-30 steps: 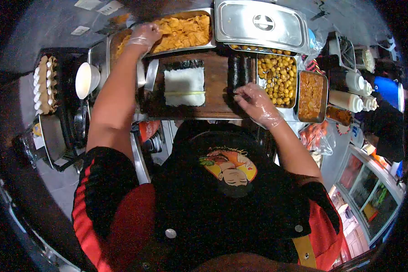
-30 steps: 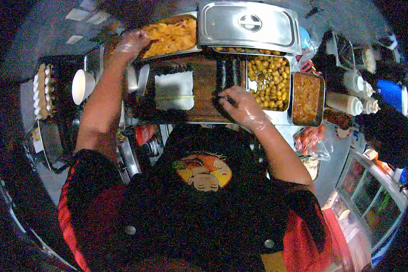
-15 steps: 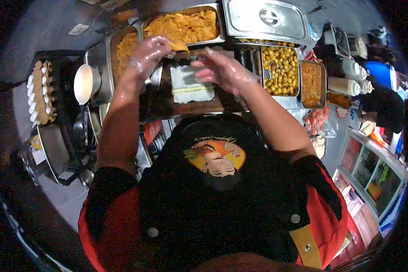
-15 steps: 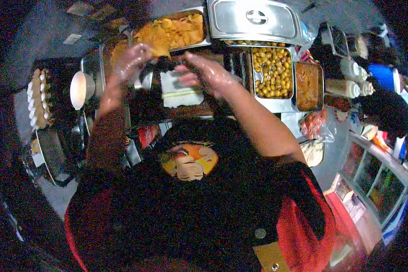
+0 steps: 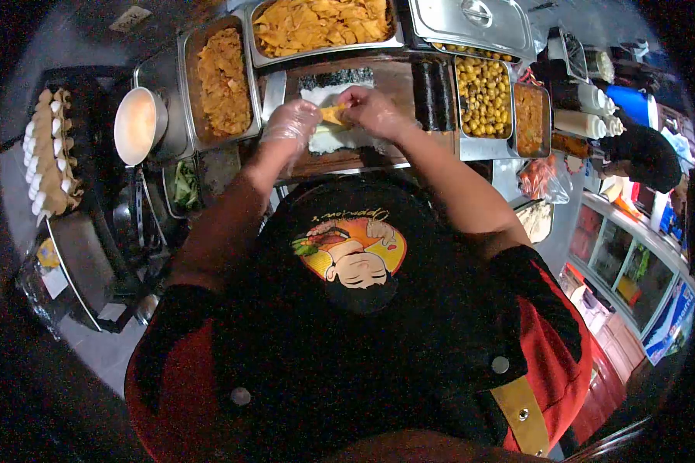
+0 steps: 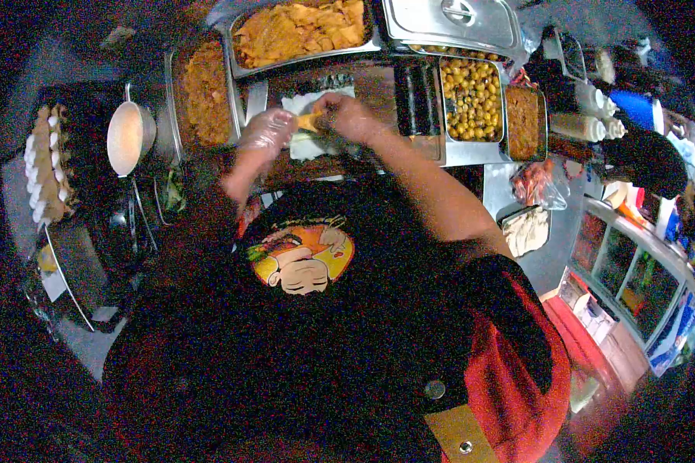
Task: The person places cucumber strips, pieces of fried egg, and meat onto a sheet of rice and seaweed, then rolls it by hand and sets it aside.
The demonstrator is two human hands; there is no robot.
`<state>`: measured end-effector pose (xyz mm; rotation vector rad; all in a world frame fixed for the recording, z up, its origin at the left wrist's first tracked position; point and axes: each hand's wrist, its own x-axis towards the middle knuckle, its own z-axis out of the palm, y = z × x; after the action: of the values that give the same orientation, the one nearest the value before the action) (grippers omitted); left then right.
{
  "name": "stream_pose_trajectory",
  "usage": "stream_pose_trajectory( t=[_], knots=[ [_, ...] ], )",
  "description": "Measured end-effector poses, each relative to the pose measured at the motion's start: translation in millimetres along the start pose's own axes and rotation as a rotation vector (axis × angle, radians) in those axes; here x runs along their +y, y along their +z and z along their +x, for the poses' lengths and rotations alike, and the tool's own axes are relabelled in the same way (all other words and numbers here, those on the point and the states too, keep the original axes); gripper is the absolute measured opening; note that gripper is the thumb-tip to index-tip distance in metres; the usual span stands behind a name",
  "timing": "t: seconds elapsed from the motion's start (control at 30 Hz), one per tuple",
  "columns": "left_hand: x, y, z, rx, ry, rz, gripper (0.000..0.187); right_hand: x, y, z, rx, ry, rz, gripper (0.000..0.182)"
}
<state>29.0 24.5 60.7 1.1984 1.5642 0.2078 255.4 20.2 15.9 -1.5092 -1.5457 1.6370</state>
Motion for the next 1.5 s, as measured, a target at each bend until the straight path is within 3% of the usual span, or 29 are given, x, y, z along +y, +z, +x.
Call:
stream_pose_trajectory(
  t=[0.03,0.13,0.27,0.33,0.47,0.57,0.6,0.67,0.77,0.83,0.93,1.0,1.07,1.13,1.2,1.27,1.33,1.5],
  knots=[
    [-46.6,13.0,32.2,0.063,0.064,0.090,0.026,16.2,11.1,7.1,0.008,-0.002,0.043,0.022],
    [-43.1,8.2,21.2,0.087,0.066,0.332,0.027,-9.6,18.2,0.3,-0.015,0.022,-0.201,0.026],
    [-62.5,7.6,34.4,0.060,0.050,0.403,0.027,-6.4,32.7,12.7,-0.062,-0.049,-0.343,0.027],
    [-64.3,10.2,38.5,0.025,-0.044,0.516,0.031,-18.7,32.8,11.4,-0.090,-0.050,-0.451,0.028],
    [-70.2,5.9,19.8,0.064,0.023,0.450,0.037,-29.1,26.0,12.7,-0.130,-0.130,-0.714,0.034],
    [-73.2,3.7,16.1,0.021,0.037,0.449,0.043,-51.3,17.2,5.4,-0.221,-0.064,-0.872,0.036],
    [-81.3,5.0,19.0,0.029,0.049,0.456,0.044,-37.0,18.0,7.7,-0.221,-0.064,-0.872,0.036],
    [-92.4,4.5,23.0,0.038,0.063,0.464,0.046,6.6,21.9,17.0,-0.114,-0.337,-0.678,0.036],
    [-94.8,4.6,22.9,0.070,0.141,0.472,0.046,-17.9,20.8,7.9,-0.232,-0.294,-0.796,0.035],
    [-80.9,2.4,11.8,0.154,0.209,0.508,0.043,-12.1,24.3,5.6,-0.177,-0.316,-0.733,0.035],
    [-37.0,-6.3,-12.7,0.079,0.261,0.436,0.040,-22.5,15.1,-0.5,-0.120,-0.334,-0.666,0.034],
    [-17.2,-8.8,-18.1,0.091,0.346,0.420,0.038,-57.7,-0.1,-17.5,-0.057,-0.211,-0.663,0.033],
    [-4.7,-11.3,-0.5,0.186,0.564,0.201,0.036,-29.8,-6.5,-14.1,0.005,-0.174,-0.628,0.032],
    [25.1,-31.3,44.7,0.219,0.572,0.364,0.033,-16.4,-19.4,-14.9,0.072,-0.138,-0.591,0.031],
    [70.7,-61.3,84.6,0.281,0.450,0.577,0.033,-13.7,-29.9,-17.4,0.041,-0.073,-0.489,0.030],
    [43.2,-74.4,177.6,0.473,0.725,0.858,0.032,-20.3,-34.0,-26.5,0.057,-0.097,-0.527,0.028],
    [66.7,-77.4,179.1,0.472,0.667,0.851,0.033,-12.9,-35.4,-31.5,0.065,-0.061,-0.485,0.026],
    [72.8,-81.5,212.4,0.466,0.474,0.868,0.040,-2.0,-35.4,-51.9,0.147,-0.247,-0.546,0.026]
  ],
)
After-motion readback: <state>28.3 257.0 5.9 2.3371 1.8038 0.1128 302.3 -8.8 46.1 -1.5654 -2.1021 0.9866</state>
